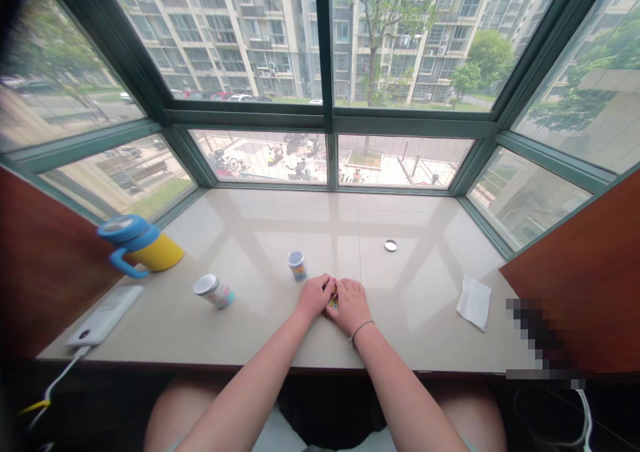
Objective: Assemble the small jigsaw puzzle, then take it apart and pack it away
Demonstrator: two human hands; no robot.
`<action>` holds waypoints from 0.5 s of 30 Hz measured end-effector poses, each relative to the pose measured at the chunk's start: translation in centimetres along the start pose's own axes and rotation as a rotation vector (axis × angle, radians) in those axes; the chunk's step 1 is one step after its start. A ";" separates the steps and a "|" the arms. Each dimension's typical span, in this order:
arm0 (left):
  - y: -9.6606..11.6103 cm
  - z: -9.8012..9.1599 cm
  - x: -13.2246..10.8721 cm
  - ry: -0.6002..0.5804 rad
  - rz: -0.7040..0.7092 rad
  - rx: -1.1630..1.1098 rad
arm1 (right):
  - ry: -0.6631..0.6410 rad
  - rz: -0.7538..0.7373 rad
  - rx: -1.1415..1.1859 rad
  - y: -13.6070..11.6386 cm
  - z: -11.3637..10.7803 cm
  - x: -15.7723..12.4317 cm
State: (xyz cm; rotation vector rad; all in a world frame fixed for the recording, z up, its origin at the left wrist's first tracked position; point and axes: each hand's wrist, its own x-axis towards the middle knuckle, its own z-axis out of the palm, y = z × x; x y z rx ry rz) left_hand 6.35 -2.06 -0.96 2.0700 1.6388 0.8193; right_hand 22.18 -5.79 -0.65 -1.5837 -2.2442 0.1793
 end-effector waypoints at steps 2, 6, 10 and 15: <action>0.1 -0.1 0.0 -0.006 0.009 -0.020 | 0.005 0.005 -0.010 -0.1 -0.1 0.0; 0.3 -0.1 -0.1 0.006 0.024 -0.040 | 0.000 0.026 -0.052 -0.3 0.2 0.2; 0.2 0.1 -0.1 0.025 0.011 -0.046 | 0.002 0.064 -0.080 -0.7 0.8 0.8; -0.1 0.2 -0.1 0.028 0.014 -0.050 | 0.003 0.090 -0.086 -0.7 1.3 1.5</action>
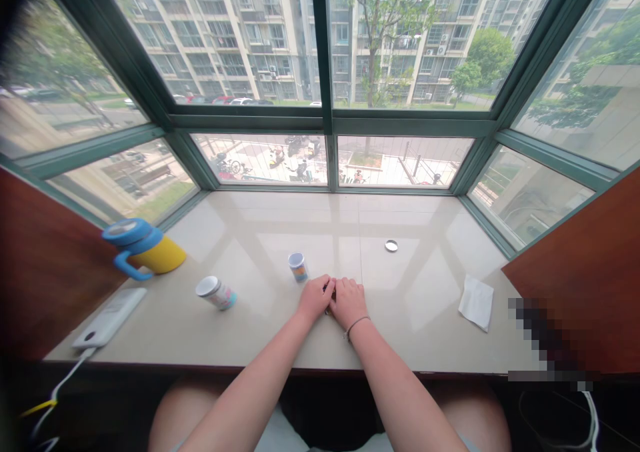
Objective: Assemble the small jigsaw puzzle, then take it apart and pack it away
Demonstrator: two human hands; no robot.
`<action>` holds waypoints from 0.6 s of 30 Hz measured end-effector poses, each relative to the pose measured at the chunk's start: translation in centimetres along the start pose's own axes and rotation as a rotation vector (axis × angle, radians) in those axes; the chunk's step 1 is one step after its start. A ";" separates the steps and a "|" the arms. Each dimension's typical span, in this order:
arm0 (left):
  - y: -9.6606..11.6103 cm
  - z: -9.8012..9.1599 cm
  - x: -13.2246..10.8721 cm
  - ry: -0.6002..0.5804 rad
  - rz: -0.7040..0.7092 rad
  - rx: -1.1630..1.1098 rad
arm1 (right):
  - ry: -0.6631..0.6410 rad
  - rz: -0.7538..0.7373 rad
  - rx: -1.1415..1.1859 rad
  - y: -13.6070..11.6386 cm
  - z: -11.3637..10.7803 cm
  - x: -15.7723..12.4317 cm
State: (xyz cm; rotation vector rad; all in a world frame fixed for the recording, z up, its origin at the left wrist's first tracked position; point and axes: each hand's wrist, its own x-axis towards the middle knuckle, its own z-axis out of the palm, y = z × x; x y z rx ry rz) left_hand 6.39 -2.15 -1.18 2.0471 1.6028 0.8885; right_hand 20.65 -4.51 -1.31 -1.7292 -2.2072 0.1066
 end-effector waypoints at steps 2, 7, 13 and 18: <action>0.0 0.0 0.0 -0.003 0.006 0.002 | 0.006 0.003 0.002 0.0 0.1 0.1; 0.1 0.0 0.0 0.018 0.028 0.027 | 0.047 0.013 -0.001 0.1 0.4 -0.1; 0.2 0.1 0.1 0.037 0.061 0.101 | 0.104 -0.013 -0.008 0.3 0.7 -0.3; 0.2 0.2 0.1 0.033 0.075 0.118 | 0.136 -0.026 -0.005 0.5 1.3 -0.3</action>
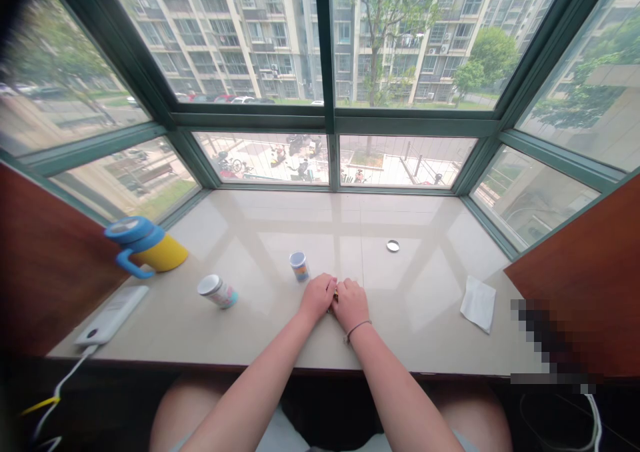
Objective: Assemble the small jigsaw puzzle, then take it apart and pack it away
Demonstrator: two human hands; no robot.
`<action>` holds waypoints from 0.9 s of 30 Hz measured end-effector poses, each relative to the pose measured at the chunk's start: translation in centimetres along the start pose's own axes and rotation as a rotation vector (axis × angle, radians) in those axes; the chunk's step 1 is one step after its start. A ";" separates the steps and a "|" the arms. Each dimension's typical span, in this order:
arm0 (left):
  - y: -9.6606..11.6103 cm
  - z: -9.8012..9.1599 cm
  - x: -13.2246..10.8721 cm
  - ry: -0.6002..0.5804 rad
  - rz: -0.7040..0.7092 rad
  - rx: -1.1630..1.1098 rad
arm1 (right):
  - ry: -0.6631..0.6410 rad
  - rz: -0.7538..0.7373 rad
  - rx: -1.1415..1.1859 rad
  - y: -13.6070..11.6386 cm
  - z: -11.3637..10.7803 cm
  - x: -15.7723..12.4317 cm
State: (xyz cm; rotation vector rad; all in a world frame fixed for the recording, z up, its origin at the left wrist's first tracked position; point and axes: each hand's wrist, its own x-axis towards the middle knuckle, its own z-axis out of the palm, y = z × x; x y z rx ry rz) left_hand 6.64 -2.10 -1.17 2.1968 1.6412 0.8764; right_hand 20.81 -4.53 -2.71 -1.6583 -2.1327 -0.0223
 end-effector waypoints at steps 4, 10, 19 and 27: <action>0.0 -0.1 -0.1 0.001 0.010 0.000 | 0.017 -0.009 0.024 0.1 0.3 -0.1; 0.1 -0.1 -0.1 -0.002 0.024 0.010 | 0.012 -0.003 0.038 -0.2 -0.4 0.0; 0.3 0.0 -0.1 0.007 0.000 -0.026 | -0.012 0.077 0.045 -0.9 -1.9 0.3; 0.3 -0.2 0.0 -0.002 -0.023 -0.094 | -0.058 0.021 0.113 -0.6 -1.4 0.1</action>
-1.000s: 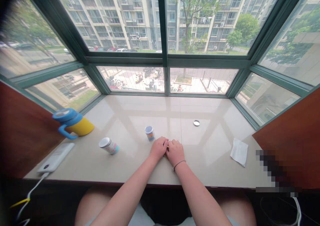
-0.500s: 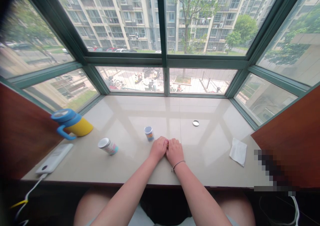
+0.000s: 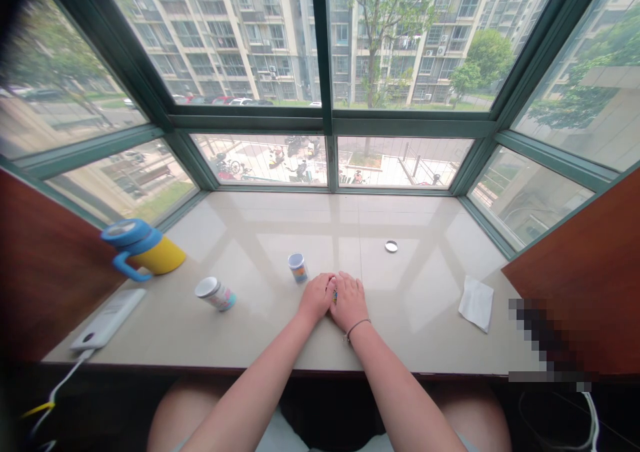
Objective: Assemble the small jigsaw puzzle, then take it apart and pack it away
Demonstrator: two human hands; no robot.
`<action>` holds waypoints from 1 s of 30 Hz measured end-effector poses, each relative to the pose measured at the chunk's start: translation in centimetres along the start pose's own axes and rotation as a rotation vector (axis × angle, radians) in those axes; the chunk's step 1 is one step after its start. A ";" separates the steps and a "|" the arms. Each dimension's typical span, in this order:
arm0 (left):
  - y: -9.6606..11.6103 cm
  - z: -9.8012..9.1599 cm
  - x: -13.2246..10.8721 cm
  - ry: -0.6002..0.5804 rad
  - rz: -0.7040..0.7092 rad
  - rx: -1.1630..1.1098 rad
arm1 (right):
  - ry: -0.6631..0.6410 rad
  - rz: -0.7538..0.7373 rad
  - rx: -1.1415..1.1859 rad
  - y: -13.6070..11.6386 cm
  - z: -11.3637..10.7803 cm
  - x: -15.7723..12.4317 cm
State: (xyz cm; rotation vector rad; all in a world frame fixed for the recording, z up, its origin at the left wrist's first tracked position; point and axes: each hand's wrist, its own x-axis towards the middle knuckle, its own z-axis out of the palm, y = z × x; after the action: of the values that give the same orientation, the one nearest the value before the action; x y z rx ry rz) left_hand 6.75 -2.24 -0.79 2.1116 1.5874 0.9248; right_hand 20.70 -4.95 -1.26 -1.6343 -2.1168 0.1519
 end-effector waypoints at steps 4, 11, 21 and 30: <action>-0.3 0.1 -0.1 -0.006 -0.027 -0.027 | -0.019 -0.032 0.025 -0.1 -0.4 0.1; -0.1 -0.3 -0.2 -0.017 -0.040 -0.071 | -0.018 -0.062 0.000 0.0 -0.9 0.2; 0.0 -0.3 -0.2 0.050 -0.014 -0.045 | -0.049 -0.063 -0.058 0.1 -0.4 0.1; -0.3 0.0 -0.1 0.080 -0.034 -0.023 | -0.035 -0.069 -0.069 -0.1 -0.6 0.1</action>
State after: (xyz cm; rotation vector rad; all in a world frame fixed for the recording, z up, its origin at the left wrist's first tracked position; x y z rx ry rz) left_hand 6.53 -2.20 -0.95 2.0501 1.6381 1.0232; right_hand 20.90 -5.01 -0.69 -1.6060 -2.2247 0.0875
